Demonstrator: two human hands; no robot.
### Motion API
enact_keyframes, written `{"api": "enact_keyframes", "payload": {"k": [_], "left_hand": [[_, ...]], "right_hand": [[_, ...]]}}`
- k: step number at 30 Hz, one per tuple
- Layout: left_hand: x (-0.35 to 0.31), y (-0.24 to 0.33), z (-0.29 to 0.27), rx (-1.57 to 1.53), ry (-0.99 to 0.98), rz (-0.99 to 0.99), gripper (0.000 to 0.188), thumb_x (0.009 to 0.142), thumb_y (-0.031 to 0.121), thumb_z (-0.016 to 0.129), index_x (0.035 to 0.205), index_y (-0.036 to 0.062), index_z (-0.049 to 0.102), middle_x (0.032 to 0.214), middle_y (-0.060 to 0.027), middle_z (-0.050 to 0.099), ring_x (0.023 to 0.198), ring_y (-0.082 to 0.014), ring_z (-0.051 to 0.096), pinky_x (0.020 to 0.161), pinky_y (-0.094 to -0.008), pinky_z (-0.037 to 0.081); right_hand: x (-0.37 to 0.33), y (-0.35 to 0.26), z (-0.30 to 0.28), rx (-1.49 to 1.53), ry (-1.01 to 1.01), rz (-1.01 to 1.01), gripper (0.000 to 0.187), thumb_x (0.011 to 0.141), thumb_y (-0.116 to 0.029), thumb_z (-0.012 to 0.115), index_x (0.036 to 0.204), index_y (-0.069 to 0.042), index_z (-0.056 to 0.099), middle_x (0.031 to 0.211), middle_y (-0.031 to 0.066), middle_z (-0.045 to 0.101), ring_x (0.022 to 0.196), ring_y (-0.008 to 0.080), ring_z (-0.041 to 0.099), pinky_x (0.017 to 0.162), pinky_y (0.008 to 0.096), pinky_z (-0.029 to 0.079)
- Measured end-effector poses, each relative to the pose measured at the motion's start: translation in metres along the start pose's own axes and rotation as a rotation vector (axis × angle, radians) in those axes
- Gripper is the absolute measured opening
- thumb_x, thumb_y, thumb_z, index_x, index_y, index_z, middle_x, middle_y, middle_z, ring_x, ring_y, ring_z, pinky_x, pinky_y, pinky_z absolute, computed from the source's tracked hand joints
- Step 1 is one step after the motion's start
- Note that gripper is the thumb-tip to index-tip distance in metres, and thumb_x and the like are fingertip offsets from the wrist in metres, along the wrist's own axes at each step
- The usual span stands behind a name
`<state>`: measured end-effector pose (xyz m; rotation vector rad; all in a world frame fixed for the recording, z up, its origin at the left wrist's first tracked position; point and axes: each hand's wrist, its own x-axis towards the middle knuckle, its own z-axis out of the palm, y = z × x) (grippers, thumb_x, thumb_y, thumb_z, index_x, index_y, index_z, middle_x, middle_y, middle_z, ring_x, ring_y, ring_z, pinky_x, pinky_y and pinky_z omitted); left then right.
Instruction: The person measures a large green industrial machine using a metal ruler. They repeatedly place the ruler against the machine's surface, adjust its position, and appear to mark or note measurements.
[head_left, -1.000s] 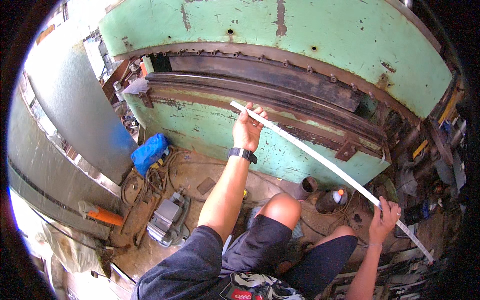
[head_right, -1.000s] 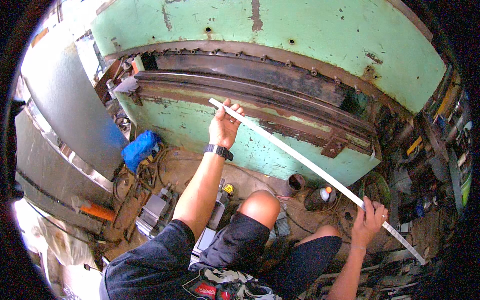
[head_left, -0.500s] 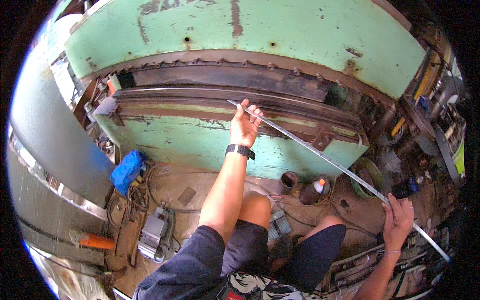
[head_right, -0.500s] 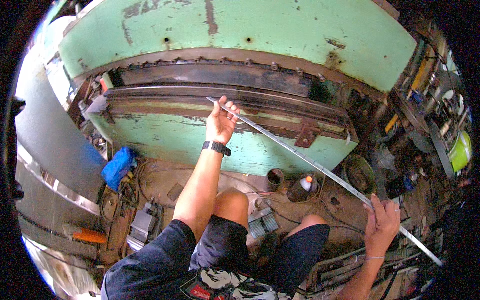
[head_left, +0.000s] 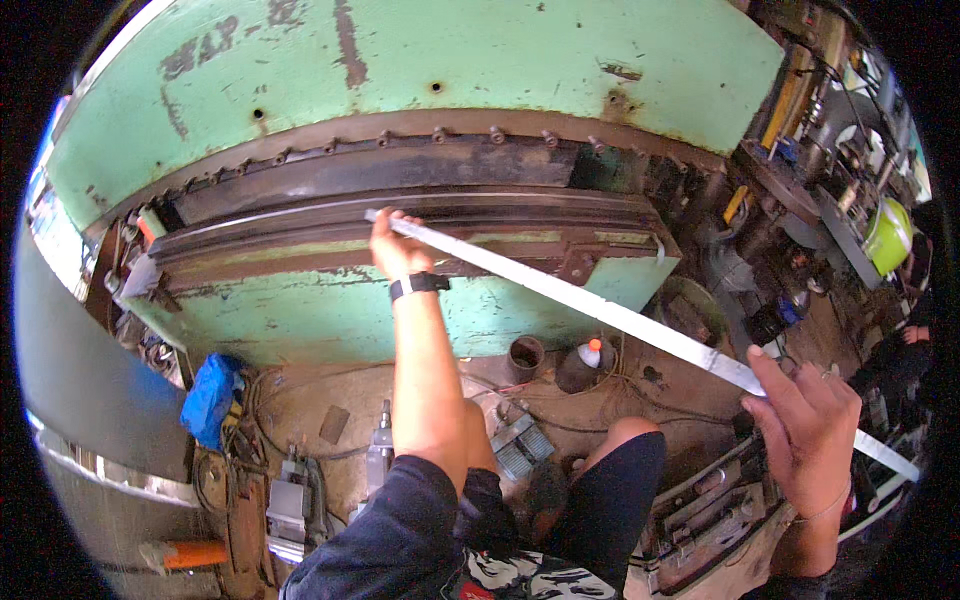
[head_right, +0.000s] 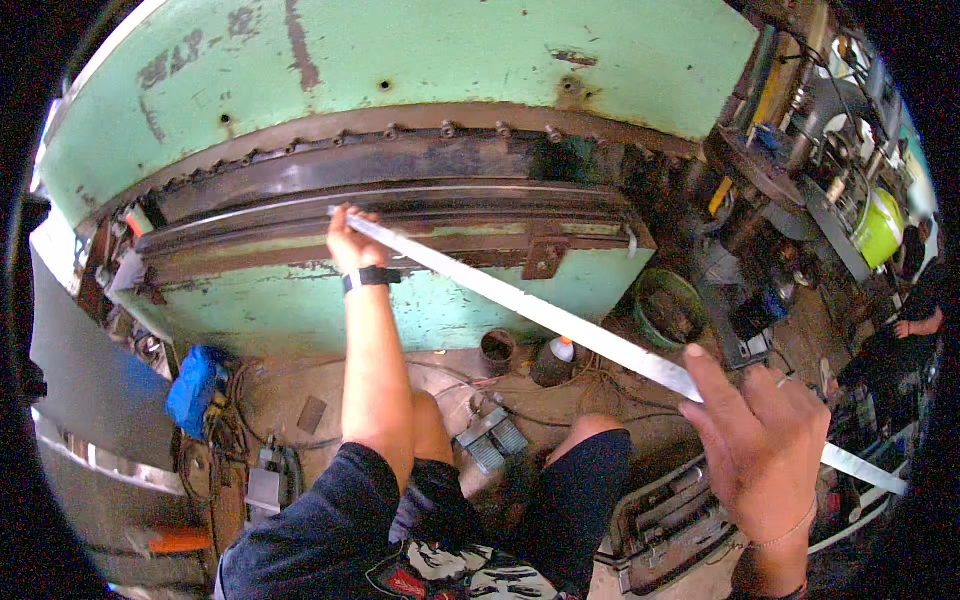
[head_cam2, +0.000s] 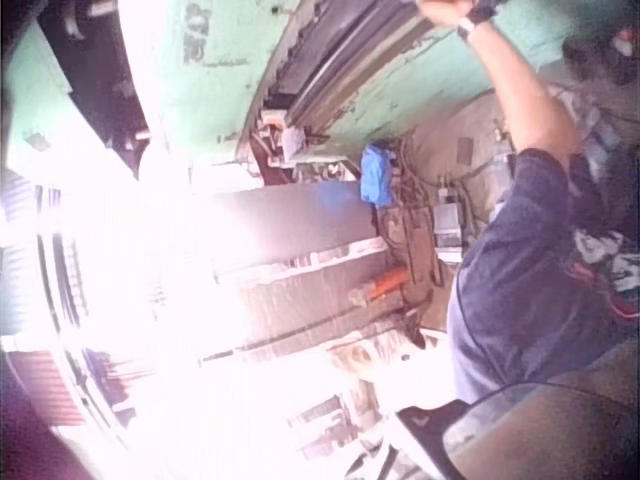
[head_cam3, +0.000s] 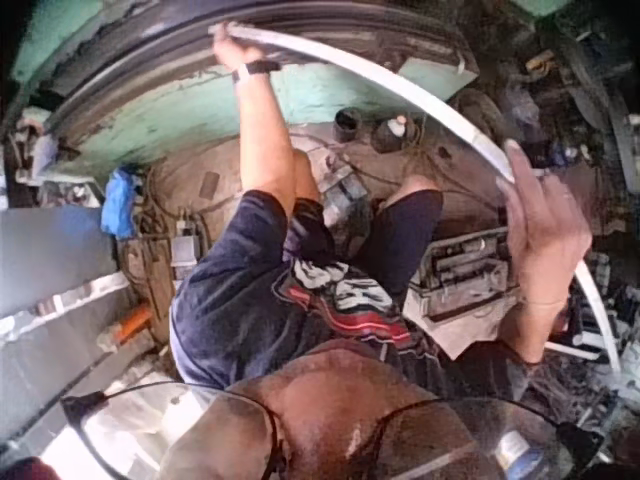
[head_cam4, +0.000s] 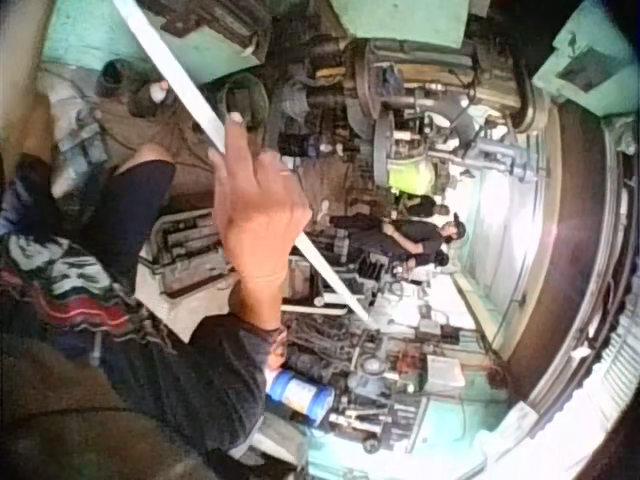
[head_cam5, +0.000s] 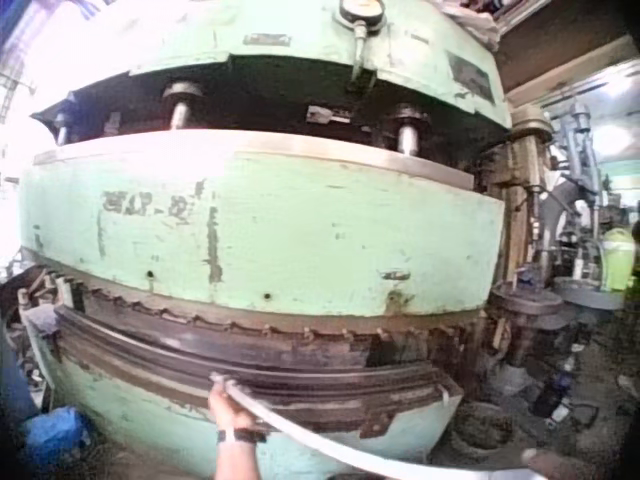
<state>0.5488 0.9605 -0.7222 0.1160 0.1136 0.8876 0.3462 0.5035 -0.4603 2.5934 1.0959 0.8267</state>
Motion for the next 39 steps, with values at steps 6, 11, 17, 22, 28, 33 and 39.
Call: {"api": "enact_keyframes", "payload": {"k": [6,11,17,22,28,33,39], "left_hand": [[0.000,0.003,0.013,0.238,0.165,0.064,0.011,0.090,0.015,0.067,0.093,0.0052,0.061,0.083,-0.0086,0.064,0.072,-0.0176,0.061,0.061,-0.0328,0.048],[-0.034,-0.050,0.027,0.582,0.014,-0.115,0.011,0.090,0.017,0.068,0.093,0.0082,0.063,0.075,-0.0103,0.070,0.053,-0.0171,0.060,0.045,-0.0301,0.046],[-0.064,-0.112,0.029,0.638,-0.150,-0.226,0.017,0.093,0.024,0.065,0.091,0.0072,0.062,0.077,-0.0087,0.071,0.057,-0.0173,0.060,0.049,-0.0337,0.048],[-0.054,-0.137,0.019,0.769,-0.193,-0.264,0.016,0.093,0.017,0.061,0.101,0.0036,0.065,0.078,-0.0096,0.070,0.058,-0.0172,0.060,0.051,-0.0323,0.049],[-0.057,-0.157,0.019,0.895,-0.274,-0.311,0.023,0.093,0.014,0.058,0.106,-0.0030,0.066,0.074,-0.0106,0.069,0.057,-0.0161,0.059,0.053,-0.0294,0.048],[-0.031,-0.175,0.011,0.919,-0.367,-0.246,0.022,0.091,0.014,0.059,0.102,-0.0043,0.066,0.071,-0.0114,0.067,0.056,-0.0158,0.059,0.050,-0.0303,0.047],[-0.036,-0.176,0.020,0.898,-0.319,-0.306,0.016,0.088,0.012,0.061,0.089,-0.0035,0.067,0.071,-0.0117,0.068,0.055,-0.0159,0.058,0.051,-0.0294,0.044]], "right_hand": [[-0.004,-0.012,-0.013,0.190,-0.104,0.205,0.043,0.079,-0.012,0.073,0.122,-0.011,0.066,0.072,0.0104,0.050,0.059,0.0313,0.052,0.055,0.0404,0.041],[-0.061,-0.021,0.016,0.406,-0.152,0.393,0.034,0.082,-0.008,0.071,0.116,-0.004,0.068,0.073,0.0152,0.056,0.056,0.0324,0.053,0.051,0.0391,0.041],[-0.128,-0.044,0.062,0.755,-0.118,0.752,0.032,0.081,-0.003,0.070,0.112,0.004,0.067,0.085,0.0109,0.068,0.075,0.0177,0.061,0.070,0.0309,0.049],[-0.146,-0.056,0.093,1.115,-0.287,0.984,0.028,0.090,-0.012,0.070,0.113,0.003,0.067,0.083,0.0005,0.065,0.073,0.0101,0.057,0.068,0.0262,0.048],[-0.164,-0.066,0.123,1.635,-0.625,1.137,0.022,0.099,-0.021,0.058,0.110,-0.003,0.061,0.059,0.0016,0.055,0.042,0.0084,0.046,0.040,0.0235,0.036],[-0.140,-0.075,0.119,1.895,-0.687,1.160,0.023,0.103,-0.023,0.050,0.115,-0.007,0.060,0.057,0.0004,0.054,0.042,0.0075,0.047,0.040,0.0204,0.034],[-0.133,-0.089,0.115,1.998,-0.647,1.267,0.026,0.102,-0.024,0.050,0.114,-0.003,0.058,0.056,0.0014,0.051,0.039,0.0091,0.045,0.036,0.0220,0.033]]}}
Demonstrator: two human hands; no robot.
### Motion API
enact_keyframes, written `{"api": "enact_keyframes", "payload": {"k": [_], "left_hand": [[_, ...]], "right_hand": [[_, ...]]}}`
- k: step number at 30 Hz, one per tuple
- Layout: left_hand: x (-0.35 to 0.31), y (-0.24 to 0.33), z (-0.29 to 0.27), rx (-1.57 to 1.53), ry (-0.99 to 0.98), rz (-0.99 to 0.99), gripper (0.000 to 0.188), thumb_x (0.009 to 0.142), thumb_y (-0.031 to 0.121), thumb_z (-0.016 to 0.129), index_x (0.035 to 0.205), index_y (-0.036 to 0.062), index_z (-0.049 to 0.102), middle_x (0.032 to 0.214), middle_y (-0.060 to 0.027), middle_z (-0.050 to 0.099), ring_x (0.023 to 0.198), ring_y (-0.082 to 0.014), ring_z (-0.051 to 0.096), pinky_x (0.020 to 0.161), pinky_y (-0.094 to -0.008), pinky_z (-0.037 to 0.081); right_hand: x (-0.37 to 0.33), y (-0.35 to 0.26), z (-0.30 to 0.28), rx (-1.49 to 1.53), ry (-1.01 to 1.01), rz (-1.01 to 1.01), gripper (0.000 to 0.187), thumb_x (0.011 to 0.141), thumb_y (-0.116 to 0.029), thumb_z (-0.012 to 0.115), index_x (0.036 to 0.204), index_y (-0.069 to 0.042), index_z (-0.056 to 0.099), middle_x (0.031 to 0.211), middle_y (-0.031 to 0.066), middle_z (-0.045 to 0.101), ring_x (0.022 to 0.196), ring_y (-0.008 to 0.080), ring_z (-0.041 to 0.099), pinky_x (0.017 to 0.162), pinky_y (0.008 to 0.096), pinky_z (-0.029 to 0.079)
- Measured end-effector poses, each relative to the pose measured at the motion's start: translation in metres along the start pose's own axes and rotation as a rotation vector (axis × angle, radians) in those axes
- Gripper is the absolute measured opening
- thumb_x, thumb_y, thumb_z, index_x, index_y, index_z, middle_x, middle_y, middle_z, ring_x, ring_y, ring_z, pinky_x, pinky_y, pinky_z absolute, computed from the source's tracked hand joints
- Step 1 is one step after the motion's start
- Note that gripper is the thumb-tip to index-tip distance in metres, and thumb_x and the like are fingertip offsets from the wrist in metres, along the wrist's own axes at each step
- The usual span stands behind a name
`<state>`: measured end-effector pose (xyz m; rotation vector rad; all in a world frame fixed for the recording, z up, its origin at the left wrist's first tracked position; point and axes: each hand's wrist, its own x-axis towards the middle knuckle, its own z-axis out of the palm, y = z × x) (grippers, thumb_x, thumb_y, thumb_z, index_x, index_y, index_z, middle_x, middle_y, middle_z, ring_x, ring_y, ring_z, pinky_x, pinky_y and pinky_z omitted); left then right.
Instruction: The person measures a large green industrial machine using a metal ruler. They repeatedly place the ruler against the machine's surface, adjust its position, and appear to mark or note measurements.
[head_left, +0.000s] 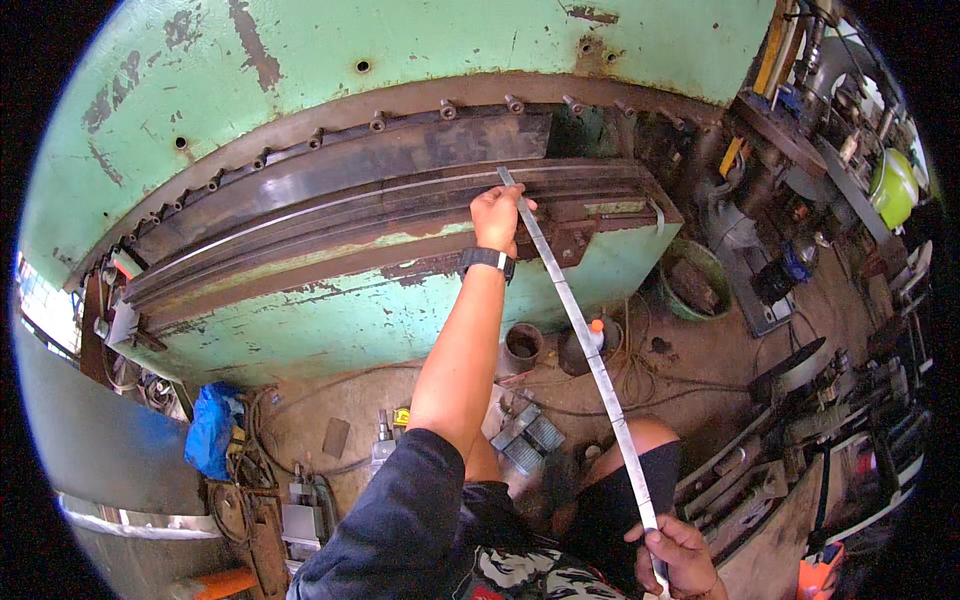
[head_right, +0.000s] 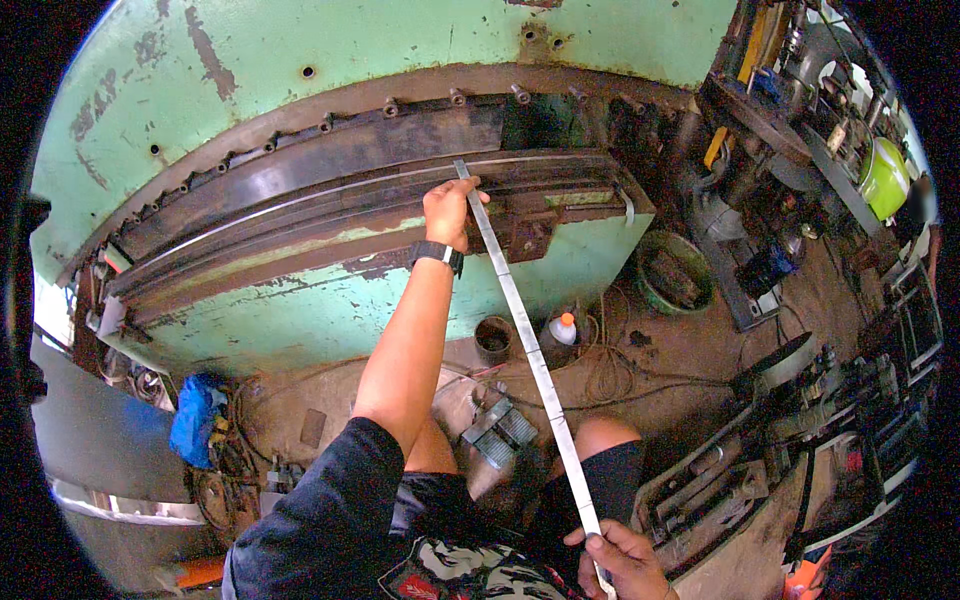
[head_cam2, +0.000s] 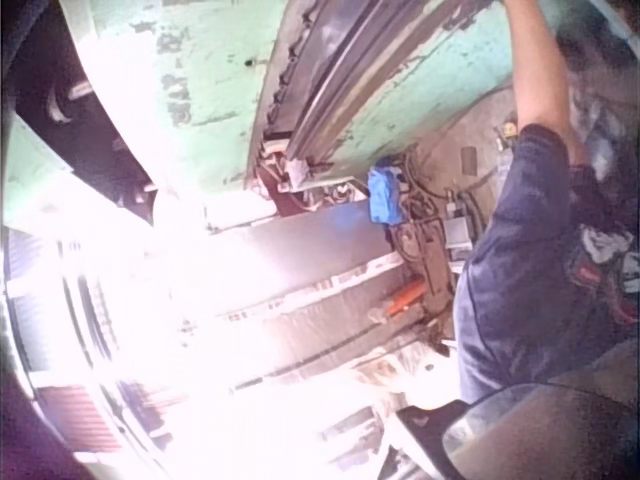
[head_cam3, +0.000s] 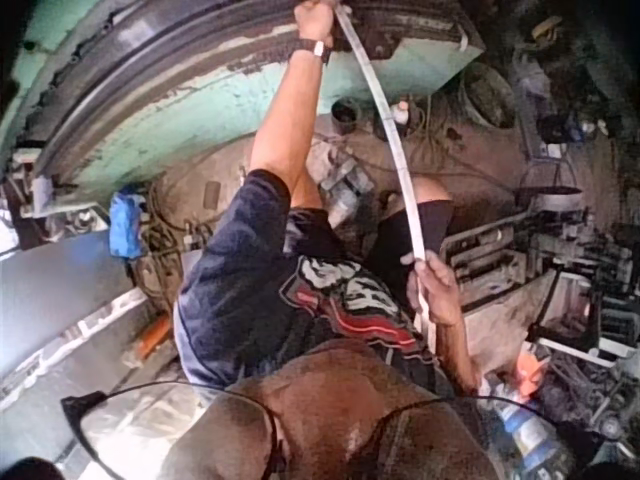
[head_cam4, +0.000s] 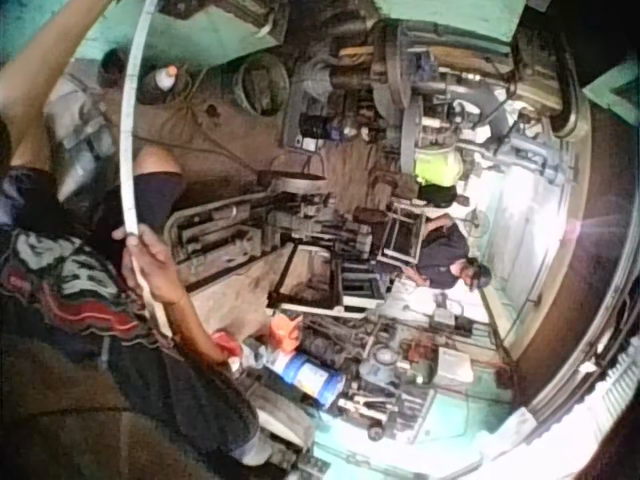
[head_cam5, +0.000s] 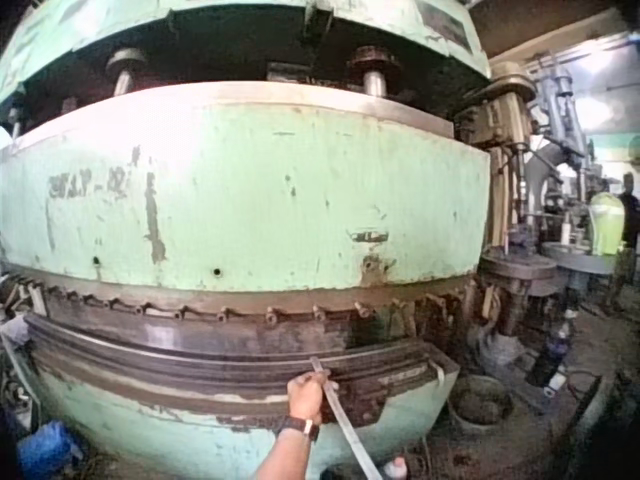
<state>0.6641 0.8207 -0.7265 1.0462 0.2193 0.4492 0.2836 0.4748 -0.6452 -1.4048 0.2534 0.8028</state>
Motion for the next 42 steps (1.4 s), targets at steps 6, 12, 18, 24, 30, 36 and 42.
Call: {"api": "enact_keyframes", "payload": {"k": [6,12,18,24,30,36,42], "left_hand": [[0.008,0.003,-0.007,0.053,-0.001,0.014,0.018,0.087,0.015,0.063,0.095,-0.0002,0.070,0.070,-0.0077,0.068,0.049,-0.0114,0.052,0.041,-0.0260,0.032],[0.000,0.010,-0.002,0.064,0.005,-0.036,0.015,0.086,0.014,0.064,0.093,0.0012,0.069,0.070,-0.0067,0.068,0.049,-0.0104,0.051,0.041,-0.0249,0.030],[0.006,0.003,-0.012,0.026,-0.037,-0.064,0.020,0.088,0.014,0.064,0.098,-0.0024,0.068,0.073,-0.0104,0.066,0.055,-0.0195,0.058,0.049,-0.0336,0.048],[0.003,0.007,-0.006,-0.003,-0.040,-0.081,0.017,0.088,0.012,0.064,0.097,-0.0026,0.066,0.070,-0.0108,0.064,0.053,-0.0204,0.057,0.048,-0.0341,0.048],[0.008,0.009,-0.011,0.012,-0.056,-0.030,0.015,0.088,0.010,0.062,0.094,-0.0030,0.067,0.069,-0.0105,0.064,0.053,-0.0192,0.057,0.046,-0.0323,0.046],[0.017,-0.008,-0.004,0.233,-0.031,0.081,0.015,0.086,0.011,0.062,0.090,-0.0014,0.069,0.070,-0.0118,0.066,0.058,-0.0201,0.061,0.049,-0.0325,0.046],[0.067,-0.026,-0.066,0.111,-0.160,0.137,0.041,0.100,0.034,0.048,0.116,-0.0021,0.060,0.080,-0.0145,0.069,0.063,-0.0267,0.063,0.058,-0.0325,0.050]], "right_hand": [[-0.008,-0.011,0.010,0.110,-0.027,0.040,0.027,0.102,-0.026,0.051,0.113,-0.001,0.057,0.054,0.0025,0.048,0.036,0.0097,0.041,0.033,0.0229,0.031],[-0.006,-0.004,0.014,0.083,0.017,0.065,0.026,0.102,-0.026,0.051,0.111,-0.003,0.057,0.052,0.0004,0.046,0.035,0.0081,0.039,0.033,0.0217,0.030],[-0.004,0.000,0.014,0.142,-0.017,0.083,0.023,0.103,-0.023,0.049,0.111,-0.003,0.057,0.052,-0.0008,0.046,0.036,0.0072,0.039,0.034,0.0211,0.029],[-0.008,-0.004,0.020,0.134,0.008,0.085,0.026,0.103,-0.020,0.048,0.119,-0.002,0.057,0.052,-0.0002,0.046,0.037,0.0072,0.039,0.036,0.0210,0.030],[-0.008,0.000,0.026,0.163,-0.002,0.081,0.028,0.103,-0.022,0.047,0.121,-0.002,0.056,0.052,0.0004,0.046,0.036,0.0073,0.038,0.035,0.0210,0.029],[-0.002,0.011,0.012,0.187,-0.018,0.113,0.029,0.098,-0.019,0.056,0.121,-0.001,0.060,0.061,0.0069,0.054,0.044,0.0158,0.049,0.040,0.0285,0.037],[0.007,0.014,0.016,0.096,-0.117,0.045,0.035,0.104,-0.028,0.047,0.120,0.002,0.055,0.053,0.0051,0.050,0.037,0.0103,0.041,0.036,0.0242,0.032]]}}
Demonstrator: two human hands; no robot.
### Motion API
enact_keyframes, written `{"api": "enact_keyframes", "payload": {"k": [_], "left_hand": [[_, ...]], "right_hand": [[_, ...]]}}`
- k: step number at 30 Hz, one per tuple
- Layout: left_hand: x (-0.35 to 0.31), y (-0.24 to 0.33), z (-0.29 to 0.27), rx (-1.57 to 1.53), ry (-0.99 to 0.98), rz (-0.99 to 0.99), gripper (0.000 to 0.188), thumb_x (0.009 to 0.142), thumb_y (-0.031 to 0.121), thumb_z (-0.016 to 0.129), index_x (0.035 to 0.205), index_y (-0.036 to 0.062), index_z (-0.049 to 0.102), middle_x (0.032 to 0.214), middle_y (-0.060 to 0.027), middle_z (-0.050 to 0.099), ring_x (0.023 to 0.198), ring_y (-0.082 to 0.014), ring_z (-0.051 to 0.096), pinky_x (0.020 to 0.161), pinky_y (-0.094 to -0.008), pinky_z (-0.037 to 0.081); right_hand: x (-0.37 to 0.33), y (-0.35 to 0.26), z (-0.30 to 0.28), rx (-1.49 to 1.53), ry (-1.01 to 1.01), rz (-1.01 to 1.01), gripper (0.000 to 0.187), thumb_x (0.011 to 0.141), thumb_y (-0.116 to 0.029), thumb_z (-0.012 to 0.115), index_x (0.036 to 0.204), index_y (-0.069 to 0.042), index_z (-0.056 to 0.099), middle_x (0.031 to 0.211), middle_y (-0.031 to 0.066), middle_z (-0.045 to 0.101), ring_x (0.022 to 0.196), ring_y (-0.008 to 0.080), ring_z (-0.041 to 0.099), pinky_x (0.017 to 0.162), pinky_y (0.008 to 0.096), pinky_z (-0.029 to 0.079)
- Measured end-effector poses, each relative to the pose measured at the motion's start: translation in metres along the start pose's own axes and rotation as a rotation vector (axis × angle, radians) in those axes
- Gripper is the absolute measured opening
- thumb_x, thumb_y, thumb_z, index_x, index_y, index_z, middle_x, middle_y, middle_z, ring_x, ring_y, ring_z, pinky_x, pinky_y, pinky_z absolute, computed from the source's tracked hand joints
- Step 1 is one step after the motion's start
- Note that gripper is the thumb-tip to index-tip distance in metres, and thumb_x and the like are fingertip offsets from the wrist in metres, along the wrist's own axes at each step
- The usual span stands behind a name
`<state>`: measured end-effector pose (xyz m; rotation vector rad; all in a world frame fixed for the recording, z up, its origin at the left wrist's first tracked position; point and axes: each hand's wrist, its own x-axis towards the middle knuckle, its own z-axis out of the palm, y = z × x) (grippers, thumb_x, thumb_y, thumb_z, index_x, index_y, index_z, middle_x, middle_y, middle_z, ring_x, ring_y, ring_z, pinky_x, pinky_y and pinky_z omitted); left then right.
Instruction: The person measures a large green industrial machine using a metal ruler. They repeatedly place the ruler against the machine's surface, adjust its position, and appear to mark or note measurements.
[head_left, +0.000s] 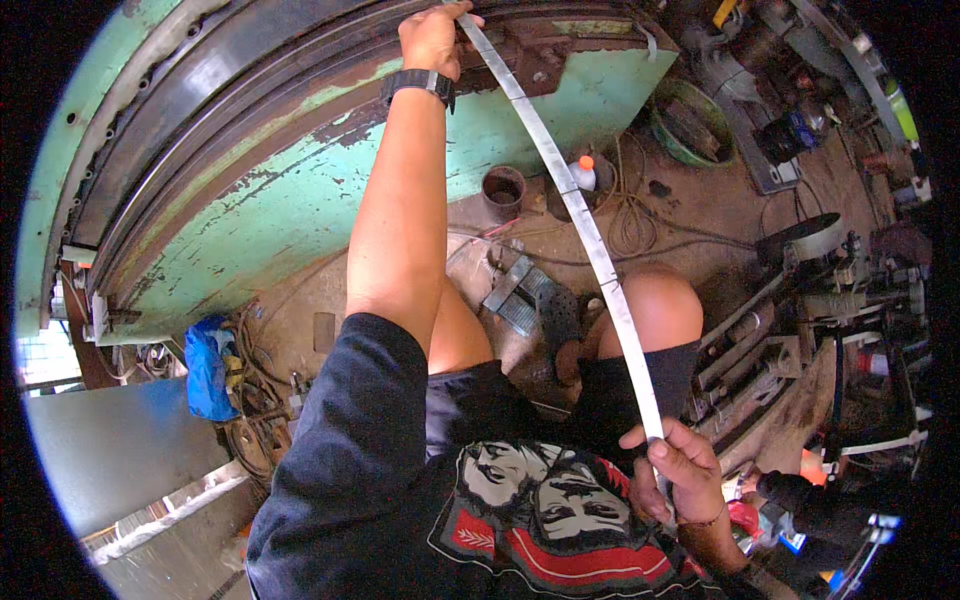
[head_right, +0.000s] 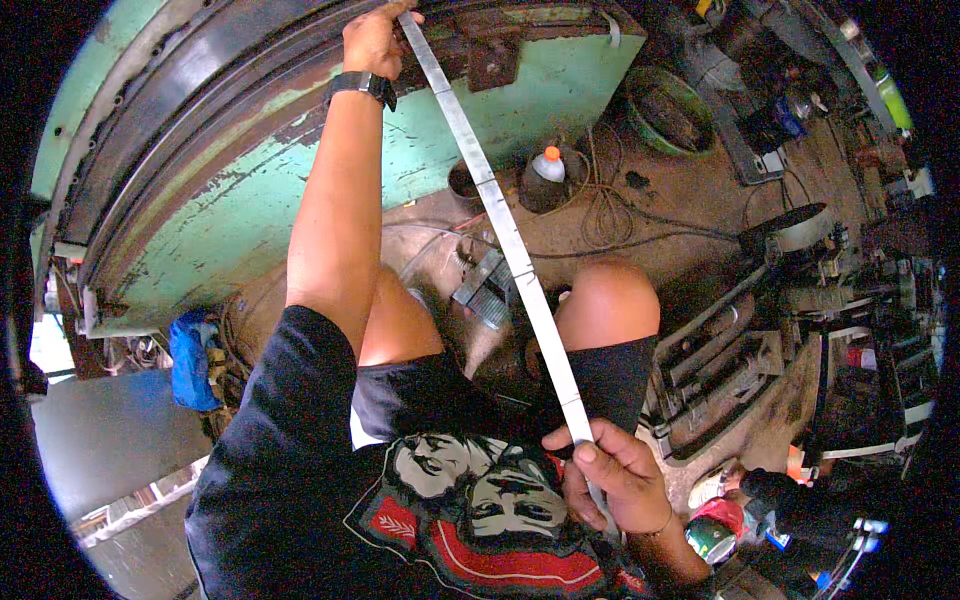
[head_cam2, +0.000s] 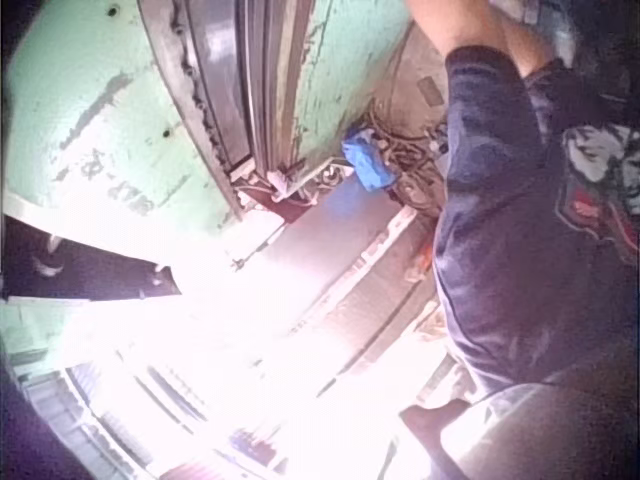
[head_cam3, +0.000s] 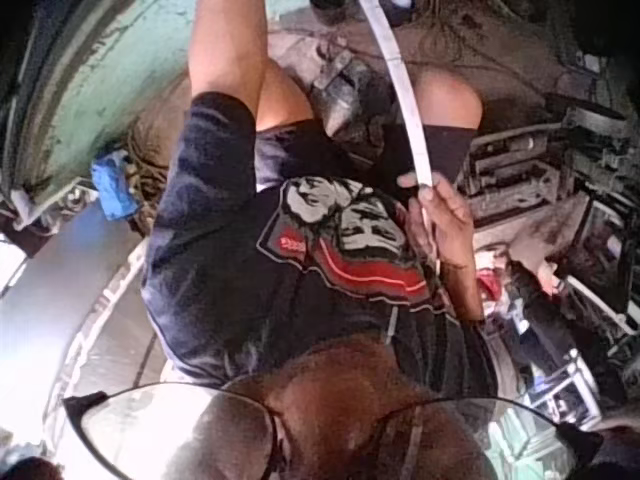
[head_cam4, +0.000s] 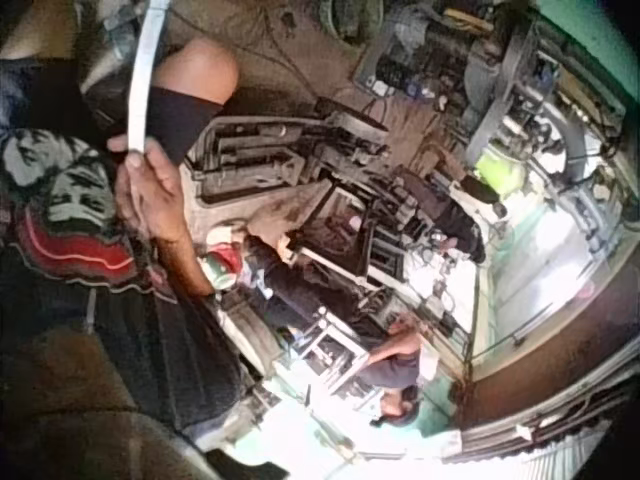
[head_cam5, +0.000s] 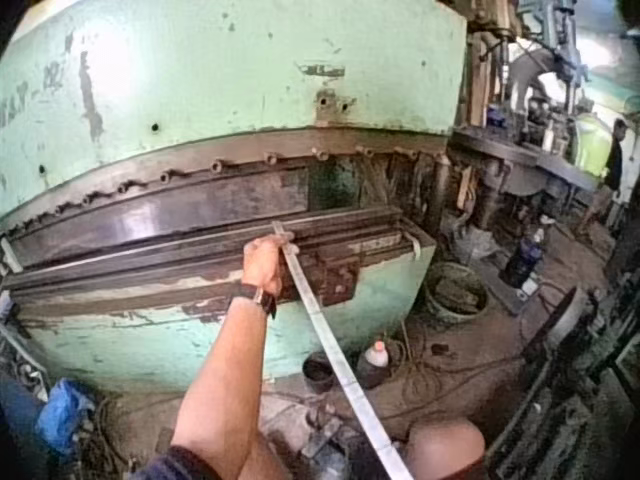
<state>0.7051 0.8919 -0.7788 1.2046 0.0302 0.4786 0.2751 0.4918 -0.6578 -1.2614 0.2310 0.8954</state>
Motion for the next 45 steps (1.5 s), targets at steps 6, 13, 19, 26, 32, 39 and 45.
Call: {"api": "enact_keyframes", "payload": {"k": [6,13,19,26,32,39,45], "left_hand": [[-0.052,0.043,0.064,0.046,0.107,-0.145,0.021,0.087,0.014,0.062,0.098,-0.0008,0.072,0.079,-0.0111,0.071,0.065,-0.0173,0.062,0.052,-0.0305,0.045],[-0.052,0.048,0.058,-0.039,0.081,-0.144,0.015,0.089,0.013,0.063,0.093,0.0006,0.070,0.072,-0.0083,0.068,0.057,-0.0146,0.057,0.049,-0.0263,0.040],[-0.050,0.048,0.055,-0.035,0.090,-0.185,0.019,0.088,0.016,0.064,0.098,0.0013,0.071,0.071,-0.0057,0.067,0.056,-0.0114,0.054,0.047,-0.0271,0.037],[-0.049,0.044,0.054,-0.047,0.063,-0.163,0.020,0.088,0.015,0.063,0.100,0.0009,0.071,0.073,-0.0065,0.068,0.060,-0.0120,0.056,0.052,-0.0277,0.039],[-0.050,0.046,0.055,-0.053,0.055,-0.173,0.021,0.089,0.014,0.061,0.101,0.0002,0.071,0.074,-0.0069,0.068,0.062,-0.0131,0.057,0.053,-0.0286,0.039],[-0.049,0.046,0.055,-0.073,0.065,-0.158,0.020,0.089,0.013,0.062,0.100,-0.0004,0.071,0.073,-0.0069,0.067,0.061,-0.0136,0.056,0.052,-0.0292,0.039],[-0.049,0.050,0.059,-0.046,0.056,-0.166,0.022,0.089,0.012,0.062,0.103,-0.0029,0.070,0.074,-0.0087,0.067,0.062,-0.0149,0.058,0.052,-0.0294,0.040]], "right_hand": [[-0.007,0.001,0.001,0.030,0.104,0.037,0.034,0.102,-0.028,0.050,0.118,0.001,0.057,0.054,0.0063,0.051,0.036,0.0111,0.042,0.036,0.0253,0.031],[-0.009,-0.005,0.011,0.056,0.126,0.032,0.030,0.102,-0.026,0.049,0.120,-0.002,0.055,0.050,0.0014,0.045,0.035,0.0071,0.037,0.033,0.0211,0.028],[-0.006,-0.002,0.009,0.111,0.112,0.004,0.029,0.102,-0.024,0.049,0.119,-0.001,0.055,0.050,0.0011,0.044,0.036,0.0071,0.037,0.034,0.0211,0.029],[-0.007,0.000,0.005,0.113,0.072,-0.015,0.028,0.103,-0.022,0.049,0.120,0.000,0.053,0.051,0.0008,0.044,0.037,0.0075,0.038,0.035,0.0217,0.031],[-0.007,0.003,0.005,0.112,0.082,-0.033,0.028,0.103,-0.023,0.048,0.120,-0.001,0.054,0.051,0.0006,0.044,0.036,0.0072,0.037,0.034,0.0214,0.029],[-0.008,-0.002,0.008,0.094,0.074,-0.013,0.028,0.104,-0.024,0.047,0.121,-0.002,0.054,0.052,0.0002,0.043,0.036,0.0069,0.036,0.033,0.0207,0.028],[-0.008,0.001,0.010,0.130,0.084,0.002,0.027,0.103,-0.022,0.048,0.121,-0.003,0.054,0.053,-0.0005,0.043,0.037,0.0067,0.037,0.034,0.0207,0.029]]}}
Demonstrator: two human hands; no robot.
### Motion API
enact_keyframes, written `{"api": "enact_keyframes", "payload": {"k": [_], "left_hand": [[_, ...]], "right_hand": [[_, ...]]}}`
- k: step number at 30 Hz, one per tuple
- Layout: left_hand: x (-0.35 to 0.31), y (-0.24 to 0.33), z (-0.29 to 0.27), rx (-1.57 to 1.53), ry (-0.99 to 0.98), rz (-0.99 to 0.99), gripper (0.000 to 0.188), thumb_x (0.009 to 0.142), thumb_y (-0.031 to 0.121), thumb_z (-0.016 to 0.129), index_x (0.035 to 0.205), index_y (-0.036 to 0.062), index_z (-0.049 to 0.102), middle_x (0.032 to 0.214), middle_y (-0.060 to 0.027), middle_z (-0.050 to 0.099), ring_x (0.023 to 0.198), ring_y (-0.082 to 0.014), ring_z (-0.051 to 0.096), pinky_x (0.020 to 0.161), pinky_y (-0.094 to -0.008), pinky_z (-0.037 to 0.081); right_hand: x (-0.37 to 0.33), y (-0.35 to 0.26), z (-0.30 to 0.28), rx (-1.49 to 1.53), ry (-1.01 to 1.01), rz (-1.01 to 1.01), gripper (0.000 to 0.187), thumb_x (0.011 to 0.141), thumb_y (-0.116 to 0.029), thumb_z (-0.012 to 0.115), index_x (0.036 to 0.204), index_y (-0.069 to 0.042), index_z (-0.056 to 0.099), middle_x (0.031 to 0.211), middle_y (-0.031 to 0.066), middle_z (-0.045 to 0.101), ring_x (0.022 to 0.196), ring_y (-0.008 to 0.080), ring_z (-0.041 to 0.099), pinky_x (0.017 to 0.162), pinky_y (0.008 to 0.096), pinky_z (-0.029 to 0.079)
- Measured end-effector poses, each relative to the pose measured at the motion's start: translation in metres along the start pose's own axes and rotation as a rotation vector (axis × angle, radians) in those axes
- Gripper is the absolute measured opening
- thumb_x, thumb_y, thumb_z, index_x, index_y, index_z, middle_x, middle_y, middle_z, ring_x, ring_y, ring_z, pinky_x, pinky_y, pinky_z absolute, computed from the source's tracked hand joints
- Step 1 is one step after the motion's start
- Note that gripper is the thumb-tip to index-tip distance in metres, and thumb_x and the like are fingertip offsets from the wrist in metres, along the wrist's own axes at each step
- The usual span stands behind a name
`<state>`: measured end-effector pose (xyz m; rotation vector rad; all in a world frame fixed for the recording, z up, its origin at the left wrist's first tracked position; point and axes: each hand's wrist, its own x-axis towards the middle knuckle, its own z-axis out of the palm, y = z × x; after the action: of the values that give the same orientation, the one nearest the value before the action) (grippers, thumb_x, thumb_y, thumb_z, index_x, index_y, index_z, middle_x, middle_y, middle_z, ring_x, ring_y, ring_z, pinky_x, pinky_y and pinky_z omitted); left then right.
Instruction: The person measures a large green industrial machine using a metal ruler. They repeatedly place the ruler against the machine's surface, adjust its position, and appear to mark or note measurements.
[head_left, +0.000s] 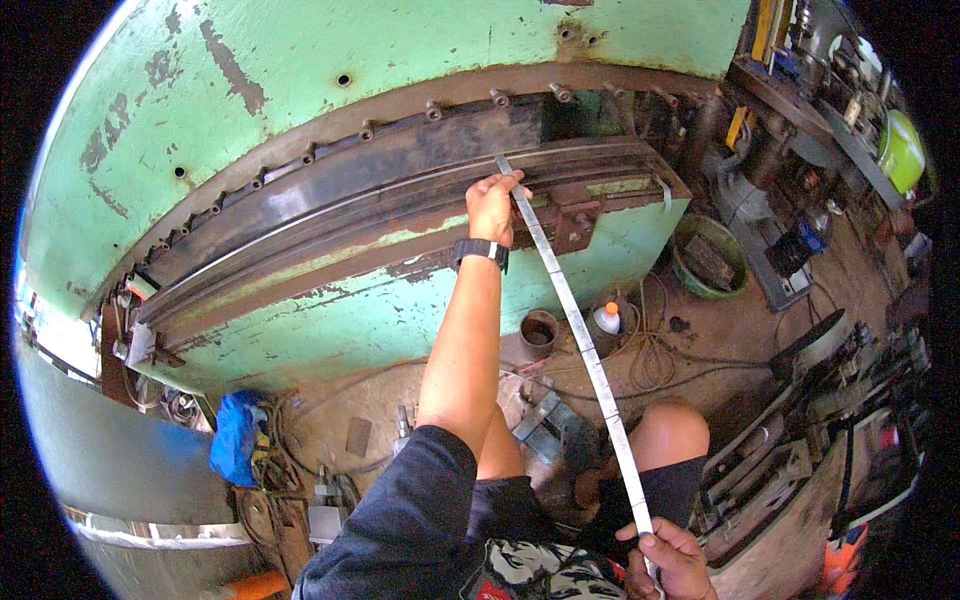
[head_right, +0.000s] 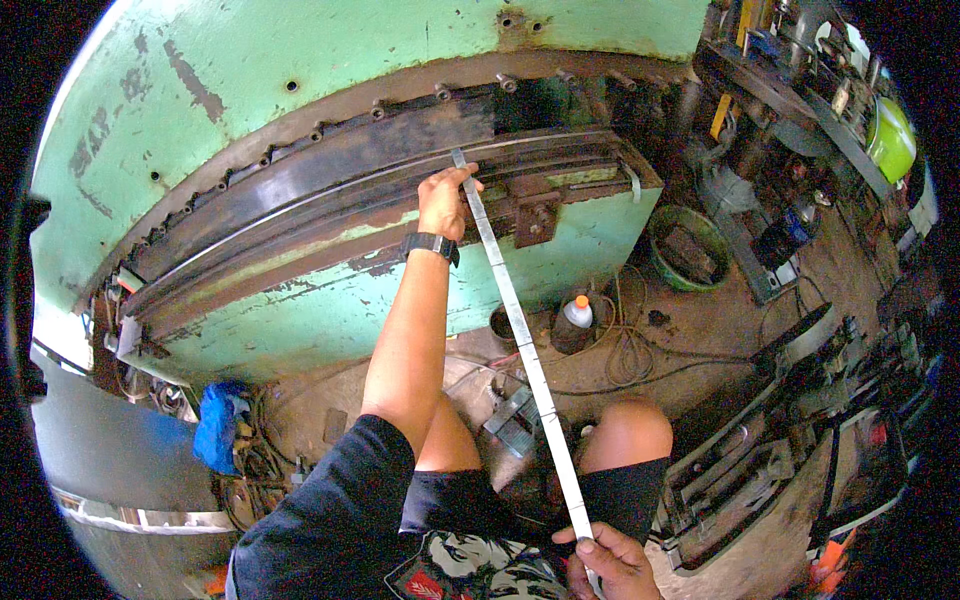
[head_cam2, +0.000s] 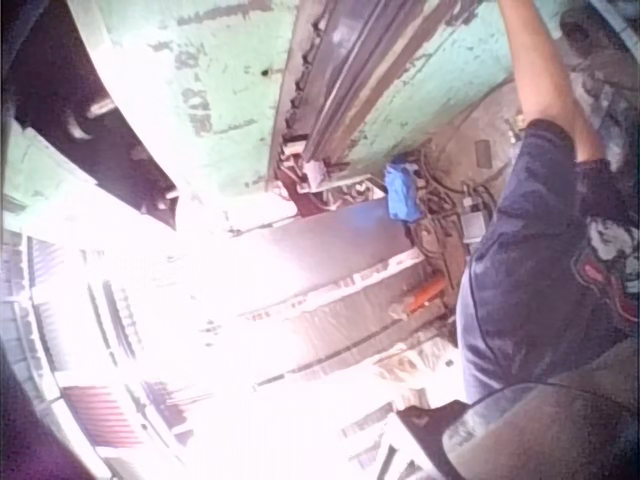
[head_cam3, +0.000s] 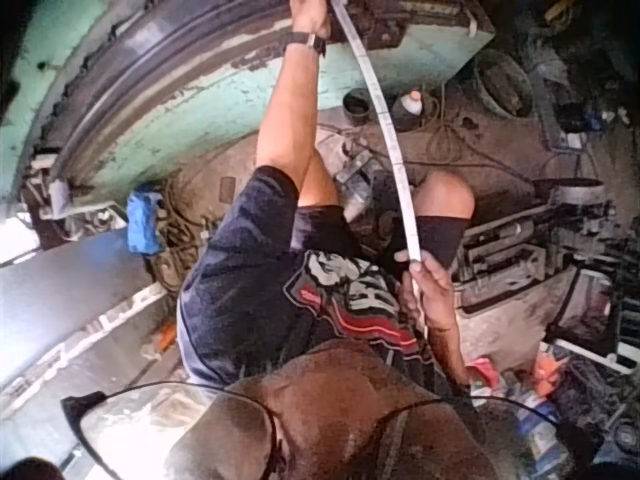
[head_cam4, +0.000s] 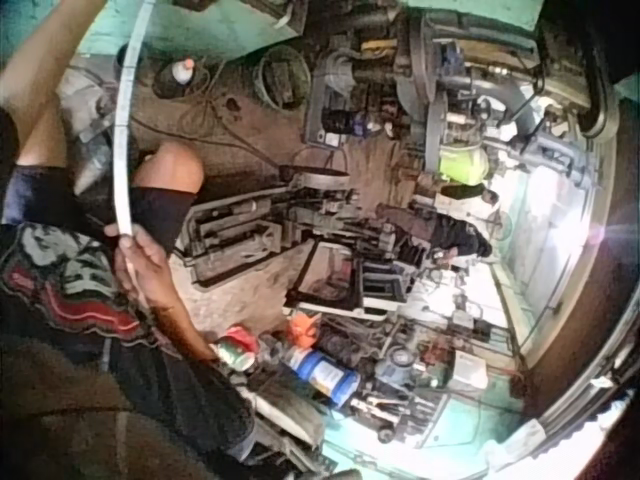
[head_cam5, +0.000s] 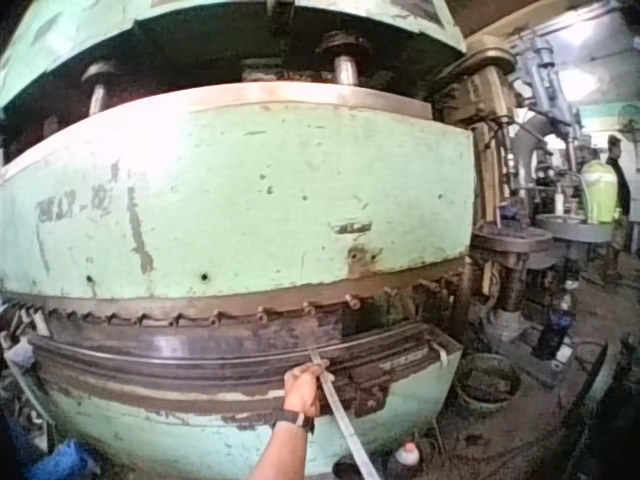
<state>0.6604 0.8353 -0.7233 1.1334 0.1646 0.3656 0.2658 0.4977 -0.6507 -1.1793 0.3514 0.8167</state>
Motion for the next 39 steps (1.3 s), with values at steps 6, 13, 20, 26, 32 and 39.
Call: {"api": "enact_keyframes", "payload": {"k": [6,13,20,26,32,39], "left_hand": [[0.0030,-0.0025,-0.0049,-0.031,0.008,0.018,0.025,0.090,0.011,0.059,0.106,-0.0055,0.068,0.073,-0.0098,0.067,0.063,-0.0159,0.060,0.053,-0.0301,0.045],[0.0008,-0.0026,-0.0030,-0.037,-0.020,0.004,0.024,0.091,0.011,0.058,0.106,-0.0051,0.068,0.074,-0.0093,0.066,0.064,-0.0162,0.060,0.052,-0.0303,0.045],[-0.0037,0.0006,0.0002,-0.024,-0.004,-0.007,0.024,0.090,0.010,0.058,0.105,-0.0046,0.068,0.075,-0.0089,0.066,0.064,-0.0160,0.059,0.052,-0.0299,0.044],[-0.0024,-0.0002,0.0013,-0.029,0.019,-0.004,0.022,0.089,0.011,0.060,0.102,-0.0034,0.069,0.074,-0.0086,0.066,0.064,-0.0161,0.059,0.053,-0.0301,0.044],[-0.0026,0.0003,0.0013,-0.038,0.010,0.003,0.020,0.088,0.011,0.061,0.100,-0.0028,0.070,0.074,-0.0084,0.066,0.063,-0.0165,0.059,0.052,-0.0310,0.044],[-0.0006,-0.0023,0.0009,-0.053,0.012,0.008,0.022,0.089,0.011,0.061,0.103,-0.0037,0.069,0.074,-0.0089,0.066,0.065,-0.0167,0.060,0.052,-0.0324,0.045]], "right_hand": [[-0.0030,-0.0009,0.0082,-0.005,0.022,0.010,0.027,0.103,-0.022,0.049,0.120,-0.002,0.055,0.053,-0.0004,0.043,0.038,0.0069,0.036,0.035,0.0209,0.029],[-0.0026,0.0037,0.0071,-0.015,0.024,-0.029,0.028,0.103,-0.022,0.048,0.120,-0.001,0.055,0.051,0.0001,0.042,0.037,0.0075,0.035,0.036,0.0216,0.029],[-0.0038,0.0020,0.0041,0.005,-0.004,-0.029,0.029,0.103,-0.023,0.048,0.120,-0.001,0.054,0.051,0.0006,0.042,0.036,0.0081,0.035,0.035,0.0220,0.029],[-0.0054,-0.0001,0.0046,-0.018,0.016,-0.013,0.028,0.103,-0.023,0.048,0.120,-0.002,0.054,0.051,0.0003,0.042,0.036,0.0077,0.036,0.034,0.0215,0.029],[-0.0063,-0.0033,0.0049,0.007,0.004,0.006,0.027,0.103,-0.023,0.048,0.120,-0.002,0.054,0.052,0.0001,0.042,0.037,0.0072,0.036,0.035,0.0211,0.029],[-0.0056,-0.0029,0.0051,-0.006,0.004,-0.025,0.027,0.103,-0.022,0.048,0.119,-0.001,0.055,0.052,-0.0002,0.043,0.038,0.0065,0.038,0.035,0.0205,0.030]]}}
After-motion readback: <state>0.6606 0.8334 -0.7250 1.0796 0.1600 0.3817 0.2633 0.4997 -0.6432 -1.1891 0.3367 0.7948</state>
